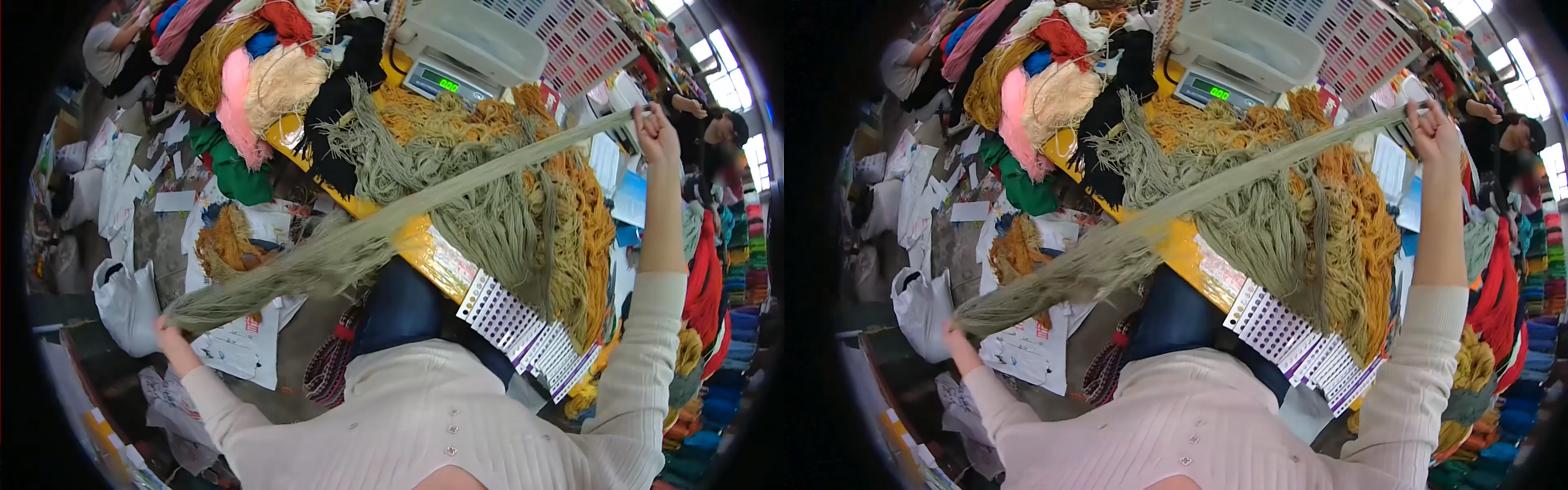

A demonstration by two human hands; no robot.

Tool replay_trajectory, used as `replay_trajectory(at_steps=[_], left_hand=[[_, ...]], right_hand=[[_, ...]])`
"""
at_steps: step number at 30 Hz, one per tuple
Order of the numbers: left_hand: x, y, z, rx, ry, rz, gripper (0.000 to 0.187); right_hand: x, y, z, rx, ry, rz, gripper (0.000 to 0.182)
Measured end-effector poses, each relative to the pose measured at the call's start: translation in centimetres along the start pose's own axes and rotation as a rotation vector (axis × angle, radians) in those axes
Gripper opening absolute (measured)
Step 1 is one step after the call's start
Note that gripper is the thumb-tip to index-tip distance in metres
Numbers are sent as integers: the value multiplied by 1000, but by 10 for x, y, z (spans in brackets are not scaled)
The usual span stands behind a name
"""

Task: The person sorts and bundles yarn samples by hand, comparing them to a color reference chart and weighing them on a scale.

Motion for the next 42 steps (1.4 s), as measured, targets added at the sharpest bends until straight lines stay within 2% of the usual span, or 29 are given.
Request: replay_trajectory(at_steps=[1,3,5,6,8,10,11,12,14,15,16,17,19,20,21,23,24,25,27,28,29,30,31,33,34,35,36,39,42], left_hand=[[23,-18,-21,210,204,-273,19],[-15,32,-32,535,293,-217,16],[-36,73,-37,556,303,-191,15],[-33,53,-32,371,274,-231,12],[-28,-4,-17,0,208,-305,15],[-28,-57,1,-370,144,-369,27],[-28,-67,15,-813,-27,-557,29],[-28,-78,29,-1221,-115,-815,31],[-57,-54,63,-1591,-245,-901,23],[-68,-41,74,-1557,-280,-899,25],[-72,-47,78,-1579,-413,-832,24],[-75,-51,82,-1593,-545,-759,23],[-80,-27,91,-1566,-177,-878,20],[-82,-13,96,-1540,0,-933,19],[-83,-10,101,-1479,-92,-920,18],[-87,-6,106,-1348,-278,-885,16],[-97,44,119,-1340,-286,-948,14],[-98,45,128,-1320,-288,-960,15],[-100,35,146,-1273,-285,-987,15],[-102,34,150,-1245,-281,-1002,16],[-104,40,153,-1284,-437,-1030,17],[-107,47,156,-1319,-595,-1055,17],[-111,56,161,-1350,-755,-1077,18],[-120,80,171,-1368,-811,-1207,21],[-126,93,175,-1367,-894,-1220,22],[-131,107,178,-1361,-976,-1233,22],[-135,122,180,-1298,-1034,-1168,22],[-150,159,195,-1161,-1171,-1041,22],[-161,185,218,-1106,-1280,-1039,21]], right_hand=[[15,-11,12,-16,37,-81,11],[47,-41,24,39,124,-206,11],[32,-49,62,-95,-209,-147,12],[4,-34,101,-202,-220,-84,11],[-30,-6,142,-402,-558,122,13],[-61,9,196,-336,-815,194,18],[-55,10,220,-295,-948,193,19],[-33,5,226,-214,-937,224,20],[28,-18,227,-137,-936,248,21],[48,-30,230,-374,-572,-6,20],[55,-33,240,-381,-233,-190,19],[101,-59,229,-426,-275,-249,18],[99,-77,246,-265,-65,-496,17],[113,-88,243,-329,-148,-531,16],[127,-98,237,-395,-229,-567,16],[121,-73,234,-959,-472,-363,14],[105,-49,235,-1242,-830,-519,14],[90,-22,236,-1514,-1199,-672,15],[88,18,235,-1184,-727,-144,17],[93,37,229,-1366,-626,-325,17],[96,57,223,-1540,-511,-507,18],[74,81,220,-1658,-513,-709,21],[71,109,199,-1595,-617,-664,21],[32,163,173,-1966,-801,-404,19],[20,183,152,-2106,-1059,-356,17],[-3,192,141,-2077,-993,-237,18],[-14,200,123,-1928,-950,-587,16],[-68,184,115,-1395,-569,-583,16],[-103,188,71,-1149,-514,-517,17]])
Point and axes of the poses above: each hand's wrist, its own x-axis towards the middle knuckle, its own z-axis out of the palm, y = z × x, the point moved 1 cm from there along x, towards the middle knuckle, and after that the axes turned 9 degrees about -z, right-handed, at the moved point
